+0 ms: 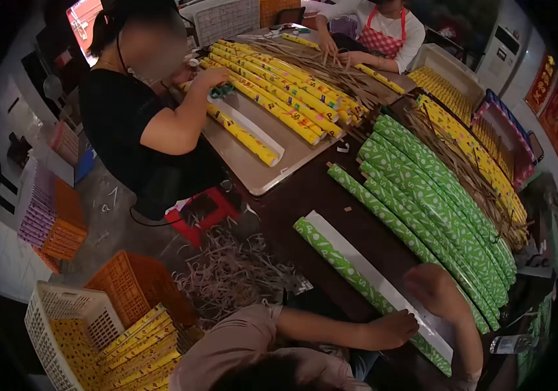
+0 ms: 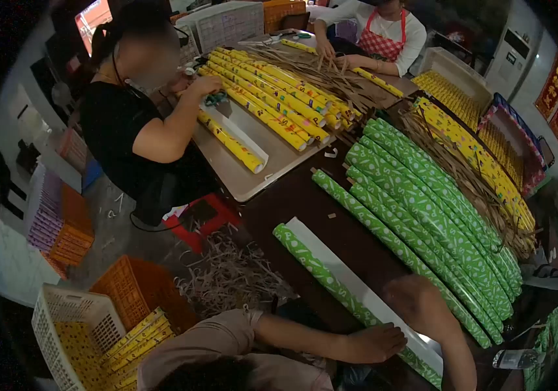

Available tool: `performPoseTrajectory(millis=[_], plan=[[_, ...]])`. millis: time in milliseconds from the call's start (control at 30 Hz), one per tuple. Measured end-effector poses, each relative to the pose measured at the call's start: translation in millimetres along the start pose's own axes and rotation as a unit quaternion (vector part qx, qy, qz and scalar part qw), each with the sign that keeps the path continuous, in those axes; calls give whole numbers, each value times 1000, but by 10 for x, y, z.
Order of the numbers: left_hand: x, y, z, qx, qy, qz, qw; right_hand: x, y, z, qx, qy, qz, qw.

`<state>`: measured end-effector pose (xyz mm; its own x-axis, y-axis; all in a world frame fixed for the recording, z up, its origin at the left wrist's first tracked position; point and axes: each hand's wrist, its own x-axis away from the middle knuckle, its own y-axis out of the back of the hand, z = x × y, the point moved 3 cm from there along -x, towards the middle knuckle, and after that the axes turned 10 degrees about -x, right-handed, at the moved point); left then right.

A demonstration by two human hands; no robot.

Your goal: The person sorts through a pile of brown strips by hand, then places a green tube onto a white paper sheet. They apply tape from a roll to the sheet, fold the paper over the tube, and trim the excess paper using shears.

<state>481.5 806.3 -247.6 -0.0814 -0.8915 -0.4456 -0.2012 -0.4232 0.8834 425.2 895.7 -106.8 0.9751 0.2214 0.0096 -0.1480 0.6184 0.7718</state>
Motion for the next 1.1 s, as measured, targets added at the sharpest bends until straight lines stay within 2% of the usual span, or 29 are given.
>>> performPoseTrajectory(millis=[33, 67, 100, 167, 233, 300, 367, 467, 533, 567, 633, 667, 733, 767, 800, 867, 900, 933, 967, 1100], plan=[[-34, 41, 27, 11, -2, 52, 999, -130, -28, 127, 1, -27, 17, 1000], [-67, 69, 18, 28, -6, 105, 994, -204, -57, 122, 8, -5, -1, 1000], [34, 5, 8, -45, 8, -138, 989, -267, -132, 49, 13, 12, -17, 1000], [-13, 20, 4, 32, 11, 43, 998, -398, -243, -160, 42, 14, -51, 998], [-24, 24, 6, 52, 49, 41, 997, -501, -338, -472, -1, -5, -12, 1000], [5, 77, 18, -13, 20, -38, 999, -555, -434, -574, -85, -87, 0, 993], [8, 105, 14, -14, 13, -48, 999, -650, -503, -471, -89, -142, 20, 986], [8, 82, 17, -37, 15, -39, 998, -794, -642, -452, -104, -124, 2, 987], [17, 119, 23, -96, 20, -109, 989, -942, -710, -401, -116, -124, -6, 986], [12, 152, 27, -95, 19, -107, 990, -1027, -743, -376, -131, -110, -14, 985], [-5, 137, 27, -13, 2, 31, 999, -1215, -823, -334, -161, -82, -29, 983], [-6, 144, 37, -12, 3, 33, 999, -1322, -883, -345, -164, -82, -29, 983], [-14, 217, 68, -28, 5, -51, 998, -1540, -1011, -353, -202, -76, -31, 976], [-55, 317, 92, -28, 5, -49, 998, -1638, -1057, -317, -212, -113, -20, 970], [-117, 339, 117, 59, 26, 86, 994, -1724, -1100, -275, -214, -113, -20, 970], [-76, 170, 97, 147, 48, 220, 963, -1871, -1174, -208, -218, -103, -29, 970], [-34, -8, 28, 133, 46, 63, 988, -1922, -1215, -188, -227, -85, -49, 969], [-8, 77, 38, 116, 45, -97, 987, -1971, -1255, -188, -228, -87, -47, 969], [0, 66, 33, 119, 47, -97, 987, -2015, -1281, -195, -244, -87, -61, 964], [24, 138, 61, 141, 78, -198, 967, -2034, -1302, -169, -241, -63, -111, 962]])
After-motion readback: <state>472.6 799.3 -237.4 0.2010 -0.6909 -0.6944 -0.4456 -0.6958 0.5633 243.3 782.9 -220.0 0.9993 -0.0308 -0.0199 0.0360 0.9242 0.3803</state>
